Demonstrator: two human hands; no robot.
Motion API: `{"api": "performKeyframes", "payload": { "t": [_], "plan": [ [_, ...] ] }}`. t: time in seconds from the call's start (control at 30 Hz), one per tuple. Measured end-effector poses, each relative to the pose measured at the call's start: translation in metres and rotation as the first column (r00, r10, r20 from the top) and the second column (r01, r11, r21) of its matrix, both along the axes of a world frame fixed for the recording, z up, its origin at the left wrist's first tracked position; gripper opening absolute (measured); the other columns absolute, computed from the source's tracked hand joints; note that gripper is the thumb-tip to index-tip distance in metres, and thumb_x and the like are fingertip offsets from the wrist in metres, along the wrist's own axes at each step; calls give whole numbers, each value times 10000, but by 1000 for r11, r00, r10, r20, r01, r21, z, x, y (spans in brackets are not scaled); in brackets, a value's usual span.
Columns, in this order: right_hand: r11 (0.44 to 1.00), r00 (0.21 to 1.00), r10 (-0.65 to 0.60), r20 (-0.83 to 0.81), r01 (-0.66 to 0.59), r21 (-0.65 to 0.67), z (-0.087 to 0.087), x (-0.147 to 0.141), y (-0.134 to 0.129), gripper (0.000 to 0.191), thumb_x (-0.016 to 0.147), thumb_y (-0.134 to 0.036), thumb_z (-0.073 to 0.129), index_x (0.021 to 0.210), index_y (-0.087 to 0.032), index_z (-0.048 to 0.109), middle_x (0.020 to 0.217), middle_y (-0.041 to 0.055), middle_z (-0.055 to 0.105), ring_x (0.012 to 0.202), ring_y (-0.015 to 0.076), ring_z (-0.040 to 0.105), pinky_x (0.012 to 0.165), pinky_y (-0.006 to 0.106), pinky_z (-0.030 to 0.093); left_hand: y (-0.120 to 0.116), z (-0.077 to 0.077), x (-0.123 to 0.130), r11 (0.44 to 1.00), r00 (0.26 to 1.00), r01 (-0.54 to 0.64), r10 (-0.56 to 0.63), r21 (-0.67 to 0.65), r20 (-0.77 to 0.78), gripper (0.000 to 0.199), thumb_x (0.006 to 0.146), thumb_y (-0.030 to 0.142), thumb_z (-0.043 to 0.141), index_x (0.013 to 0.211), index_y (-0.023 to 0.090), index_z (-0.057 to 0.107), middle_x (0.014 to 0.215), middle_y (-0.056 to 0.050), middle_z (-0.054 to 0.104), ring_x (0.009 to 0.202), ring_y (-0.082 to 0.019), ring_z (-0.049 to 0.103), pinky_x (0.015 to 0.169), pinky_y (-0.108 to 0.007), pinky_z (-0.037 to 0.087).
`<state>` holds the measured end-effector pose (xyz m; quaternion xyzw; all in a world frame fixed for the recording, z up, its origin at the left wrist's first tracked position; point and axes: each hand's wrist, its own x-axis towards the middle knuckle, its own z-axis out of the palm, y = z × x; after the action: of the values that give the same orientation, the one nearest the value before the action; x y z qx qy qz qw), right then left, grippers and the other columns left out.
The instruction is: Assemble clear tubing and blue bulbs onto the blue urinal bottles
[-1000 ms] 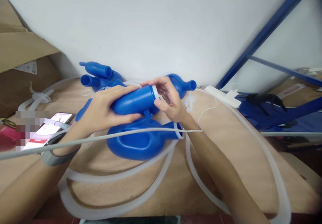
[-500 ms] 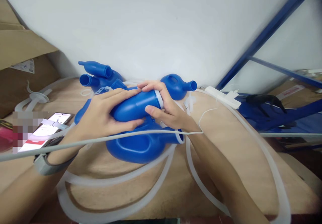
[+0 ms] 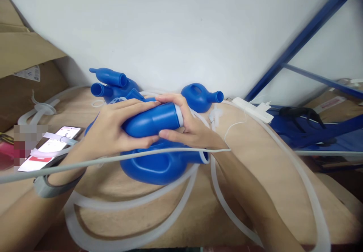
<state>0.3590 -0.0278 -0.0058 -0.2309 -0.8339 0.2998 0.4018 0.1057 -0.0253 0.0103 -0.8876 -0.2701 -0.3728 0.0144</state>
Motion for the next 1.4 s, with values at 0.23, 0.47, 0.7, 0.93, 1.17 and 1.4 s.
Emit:
{"api": "performKeyframes", "payload": {
  "t": [0.23, 0.47, 0.7, 0.93, 1.17, 1.4],
  "plan": [
    [997, 1000, 22, 1, -22, -70, 2, 2, 1, 746, 957, -499, 753, 1582, -329, 382, 1616, 62, 481, 1534, 288, 461, 1314, 510, 373, -6, -2, 4, 997, 998, -58, 58, -40, -4, 656, 905, 605, 792, 1397, 178, 711, 1324, -109, 783, 1088, -267, 769, 983, -354, 599],
    [999, 999, 11, 40, -9, -31, 3, 3, 1, 718, 954, -487, 756, 1559, -317, 410, 1628, 76, 465, 1544, 308, 452, 1319, 514, 376, -7, -3, 4, 999, 999, -47, 47, 6, 22, 645, 906, 644, 770, 1381, 210, 721, 1236, -81, 807, 1001, -247, 792, 867, -309, 624],
    [997, 999, 23, 40, -20, -71, 4, 4, 1, 833, 913, -473, 806, 1602, -311, 368, 1619, 91, 471, 1564, 321, 436, 1323, 520, 385, -9, -2, 4, 996, 998, -61, 61, 65, 1, 625, 933, 640, 744, 1387, 212, 714, 1312, -100, 791, 1058, -269, 799, 917, -331, 631],
    [986, 998, 20, 52, -11, -165, 3, 5, 0, 975, 781, -512, 920, 1591, -387, 391, 1629, 70, 454, 1560, 350, 443, 1274, 547, 467, -10, -4, -7, 975, 982, -140, 159, 170, -104, 592, 948, 657, 680, 1507, 471, 625, 1349, -28, 772, 986, -304, 803, 828, -427, 661],
    [987, 988, -9, 155, 34, -159, 8, 2, -1, 1026, 834, -533, 864, 1643, -307, 275, 1716, 124, 351, 1618, 344, 356, 1313, 578, 392, -7, -5, -10, 955, 973, -143, 183, 260, -137, 611, 929, 638, 724, 1496, 423, 648, 1301, -52, 794, 921, -302, 807, 771, -389, 622],
    [974, 857, -19, 516, 132, -182, 21, 26, -4, 1248, 905, -672, 734, 1758, -234, -65, 1800, 172, 259, 1656, 407, 292, 1288, 594, 412, 3, -4, -15, 950, 930, -158, 234, 268, -283, 648, 982, 746, 555, 1489, 357, 660, 1328, -77, 786, 911, -304, 802, 741, -380, 577]
  ]
}}
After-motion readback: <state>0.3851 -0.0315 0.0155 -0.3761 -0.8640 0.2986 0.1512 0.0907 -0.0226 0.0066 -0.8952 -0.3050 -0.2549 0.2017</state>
